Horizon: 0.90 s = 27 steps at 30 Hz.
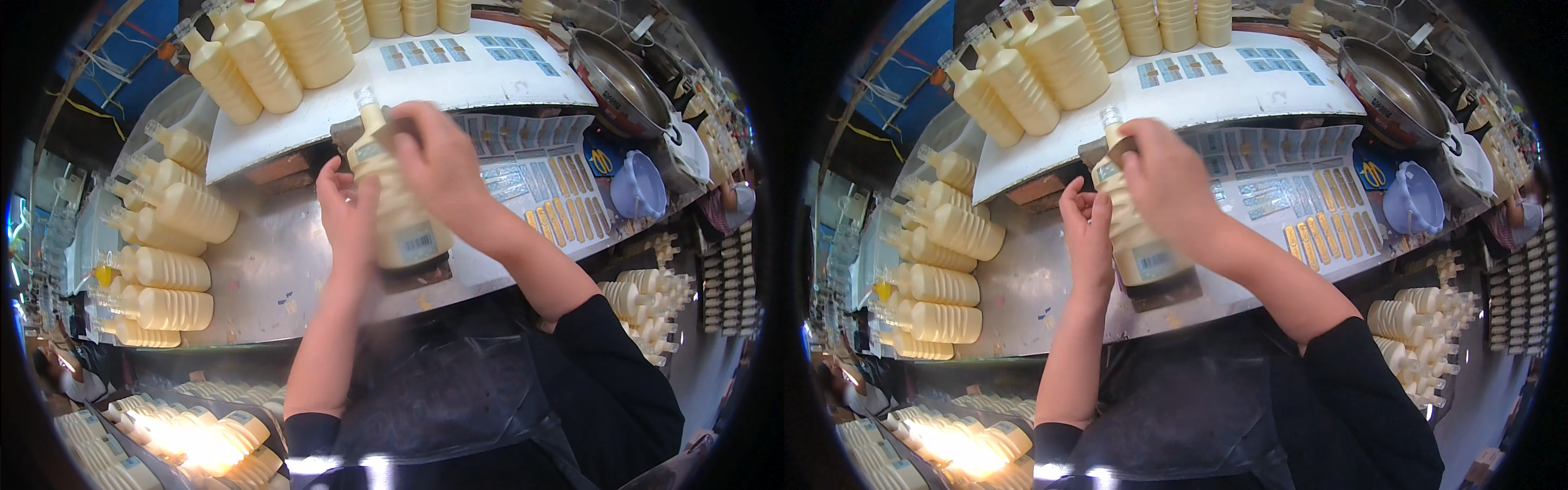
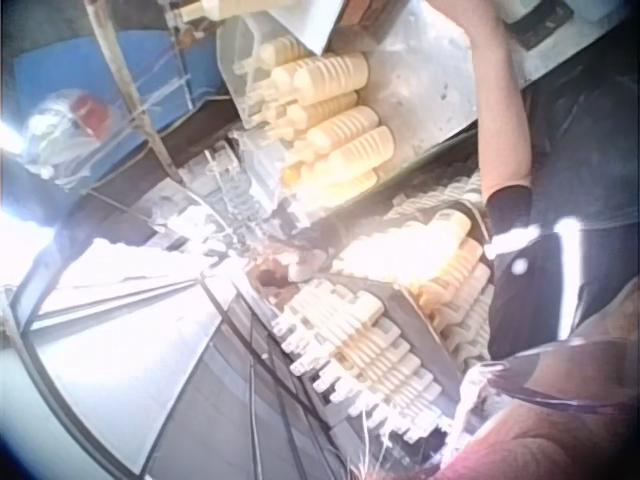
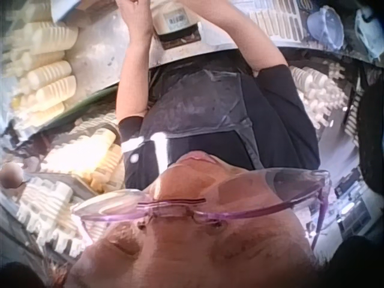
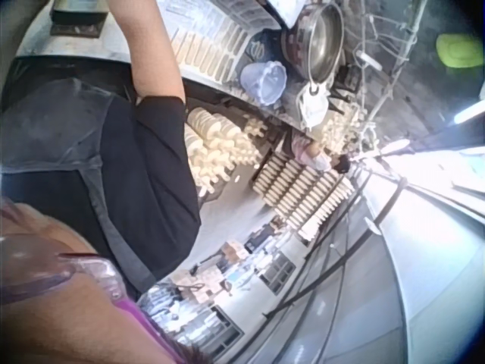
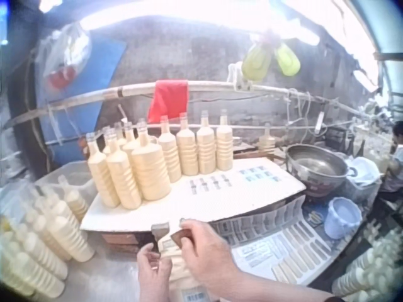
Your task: The person applies rectangular labels to the sides of white plastic bottles. They pick up a bottle, smooth a label onto its surface, and place the finished bottle on a nearby shelf. The process is repeated for multiple bottles.
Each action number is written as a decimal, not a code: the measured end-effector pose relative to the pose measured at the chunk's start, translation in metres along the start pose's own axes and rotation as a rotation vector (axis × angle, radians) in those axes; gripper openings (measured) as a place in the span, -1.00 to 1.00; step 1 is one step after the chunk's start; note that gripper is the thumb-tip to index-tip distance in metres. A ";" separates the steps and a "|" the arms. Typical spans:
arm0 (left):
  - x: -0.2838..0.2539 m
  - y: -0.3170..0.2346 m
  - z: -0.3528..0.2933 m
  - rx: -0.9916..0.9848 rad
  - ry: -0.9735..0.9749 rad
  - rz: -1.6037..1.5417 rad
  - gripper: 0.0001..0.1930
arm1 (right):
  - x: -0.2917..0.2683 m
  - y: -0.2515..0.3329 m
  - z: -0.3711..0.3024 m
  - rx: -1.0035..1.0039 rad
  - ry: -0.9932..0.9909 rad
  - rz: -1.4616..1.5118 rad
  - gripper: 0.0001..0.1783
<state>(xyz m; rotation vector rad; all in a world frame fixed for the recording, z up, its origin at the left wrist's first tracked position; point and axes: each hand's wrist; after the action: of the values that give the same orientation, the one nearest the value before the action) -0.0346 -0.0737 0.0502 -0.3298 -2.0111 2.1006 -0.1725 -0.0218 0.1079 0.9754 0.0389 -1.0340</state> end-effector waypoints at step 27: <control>-0.032 -0.068 0.041 -0.224 0.353 -0.192 -0.66 | -0.012 -0.047 -0.025 0.388 0.159 0.535 -0.68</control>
<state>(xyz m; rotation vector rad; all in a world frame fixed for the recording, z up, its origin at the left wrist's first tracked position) -0.0162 -0.1193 0.1199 -0.4856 -1.9742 1.5804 -0.2031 -0.0031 0.0674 1.3272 -0.2880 -0.4739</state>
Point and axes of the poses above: each hand's wrist, its own z-axis towards the middle knuckle, its own x-axis out of the palm, y = z × x, and after that the axes turned 1 degree about x, right-handed
